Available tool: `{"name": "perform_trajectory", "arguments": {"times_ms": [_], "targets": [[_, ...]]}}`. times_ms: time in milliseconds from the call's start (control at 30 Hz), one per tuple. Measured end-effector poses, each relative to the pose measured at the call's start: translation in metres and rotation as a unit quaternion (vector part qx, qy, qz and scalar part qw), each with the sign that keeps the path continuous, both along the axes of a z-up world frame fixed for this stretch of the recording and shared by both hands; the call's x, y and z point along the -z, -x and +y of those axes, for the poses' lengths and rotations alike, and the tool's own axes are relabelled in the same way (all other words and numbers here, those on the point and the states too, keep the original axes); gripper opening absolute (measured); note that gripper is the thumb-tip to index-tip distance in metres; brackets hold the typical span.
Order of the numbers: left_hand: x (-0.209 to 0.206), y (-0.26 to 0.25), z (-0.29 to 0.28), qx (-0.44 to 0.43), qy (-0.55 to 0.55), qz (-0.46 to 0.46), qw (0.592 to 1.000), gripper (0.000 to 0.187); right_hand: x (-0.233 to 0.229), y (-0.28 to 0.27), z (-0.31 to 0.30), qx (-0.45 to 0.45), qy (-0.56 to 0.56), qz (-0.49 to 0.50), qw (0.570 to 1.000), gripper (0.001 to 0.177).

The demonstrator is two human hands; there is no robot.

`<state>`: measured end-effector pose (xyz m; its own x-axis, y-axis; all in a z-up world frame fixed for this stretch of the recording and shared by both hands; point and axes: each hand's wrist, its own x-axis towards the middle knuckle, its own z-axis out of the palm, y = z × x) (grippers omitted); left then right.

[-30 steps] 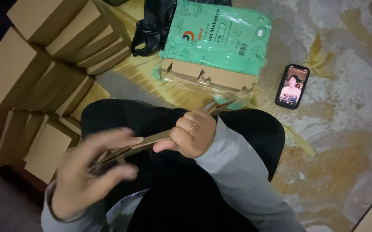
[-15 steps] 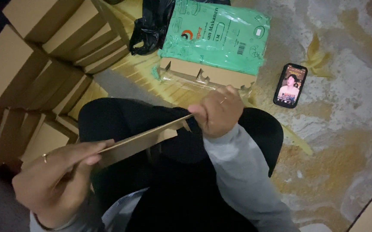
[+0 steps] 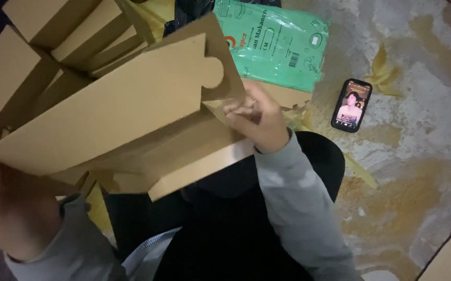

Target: Folding and assembling a cardboard box from a flat cutout.

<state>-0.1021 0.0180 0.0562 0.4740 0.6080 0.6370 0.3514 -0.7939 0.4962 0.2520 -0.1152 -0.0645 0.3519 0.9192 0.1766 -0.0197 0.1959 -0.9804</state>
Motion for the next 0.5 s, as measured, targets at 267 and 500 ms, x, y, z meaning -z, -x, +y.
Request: {"name": "perform_trajectory", "arguments": {"times_ms": [267, 500], "targets": [[0.018, -0.005, 0.004, -0.086, 0.211, -0.138, 0.964, 0.035, -0.008, 0.009, 0.008, -0.052, 0.047, -0.148, 0.987, 0.037], [0.018, -0.025, 0.007, 0.004, 0.388, -0.027, 0.921, 0.034, -0.001, 0.006, 0.007, 0.066, 0.115, -0.117, 0.984, 0.045]]}}
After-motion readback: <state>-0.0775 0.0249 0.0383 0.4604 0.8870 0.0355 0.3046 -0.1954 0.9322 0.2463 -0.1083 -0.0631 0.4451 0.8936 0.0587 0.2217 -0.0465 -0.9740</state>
